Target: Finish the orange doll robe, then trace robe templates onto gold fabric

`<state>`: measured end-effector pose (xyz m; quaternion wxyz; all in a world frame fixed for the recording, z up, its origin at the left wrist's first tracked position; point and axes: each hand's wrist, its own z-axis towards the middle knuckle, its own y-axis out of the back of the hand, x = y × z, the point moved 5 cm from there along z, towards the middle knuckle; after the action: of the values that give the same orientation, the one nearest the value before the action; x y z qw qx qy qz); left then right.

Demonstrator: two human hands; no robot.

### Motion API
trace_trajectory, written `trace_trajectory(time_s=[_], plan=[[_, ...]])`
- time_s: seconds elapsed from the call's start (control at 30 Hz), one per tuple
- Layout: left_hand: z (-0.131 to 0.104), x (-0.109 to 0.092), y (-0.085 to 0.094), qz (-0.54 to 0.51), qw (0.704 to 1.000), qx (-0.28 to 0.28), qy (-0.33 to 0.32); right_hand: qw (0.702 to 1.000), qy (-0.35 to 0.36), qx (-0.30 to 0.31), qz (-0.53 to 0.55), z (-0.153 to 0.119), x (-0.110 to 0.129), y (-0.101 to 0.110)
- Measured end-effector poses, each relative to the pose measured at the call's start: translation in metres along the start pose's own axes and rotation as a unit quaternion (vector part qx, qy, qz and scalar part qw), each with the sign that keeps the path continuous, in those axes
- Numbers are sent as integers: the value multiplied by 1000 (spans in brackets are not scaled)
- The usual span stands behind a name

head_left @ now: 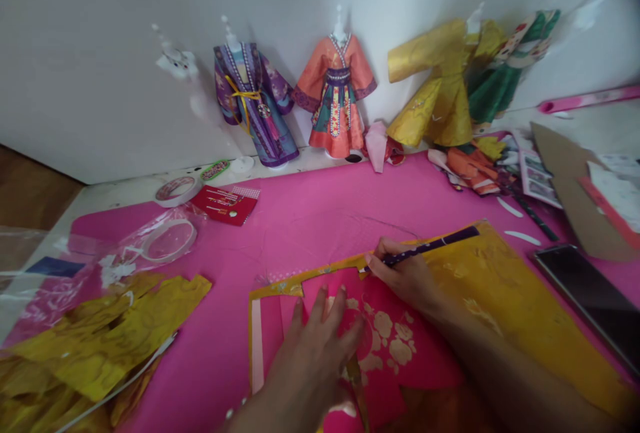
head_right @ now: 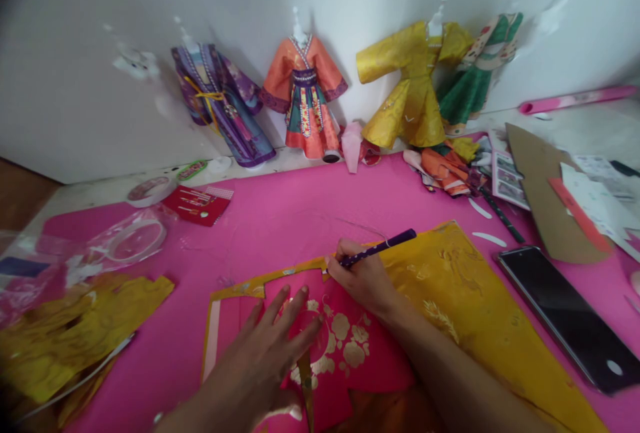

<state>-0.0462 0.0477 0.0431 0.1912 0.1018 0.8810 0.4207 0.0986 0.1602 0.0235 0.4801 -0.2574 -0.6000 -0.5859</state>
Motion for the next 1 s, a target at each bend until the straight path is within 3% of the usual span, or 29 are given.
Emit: trace_trajectory(time_s=[0.13,0.63,1.0], plan=[[-1,-3,5,2,1000,6,-6,1000,4,4,-5,0,-1,-1],[1,4,-5,-3,1000,-12,-24,1000,-1,11,3,0,2,0],[0,2,-1,-5,1000,-6,-19,1000,-9,16,-12,0,1,0]])
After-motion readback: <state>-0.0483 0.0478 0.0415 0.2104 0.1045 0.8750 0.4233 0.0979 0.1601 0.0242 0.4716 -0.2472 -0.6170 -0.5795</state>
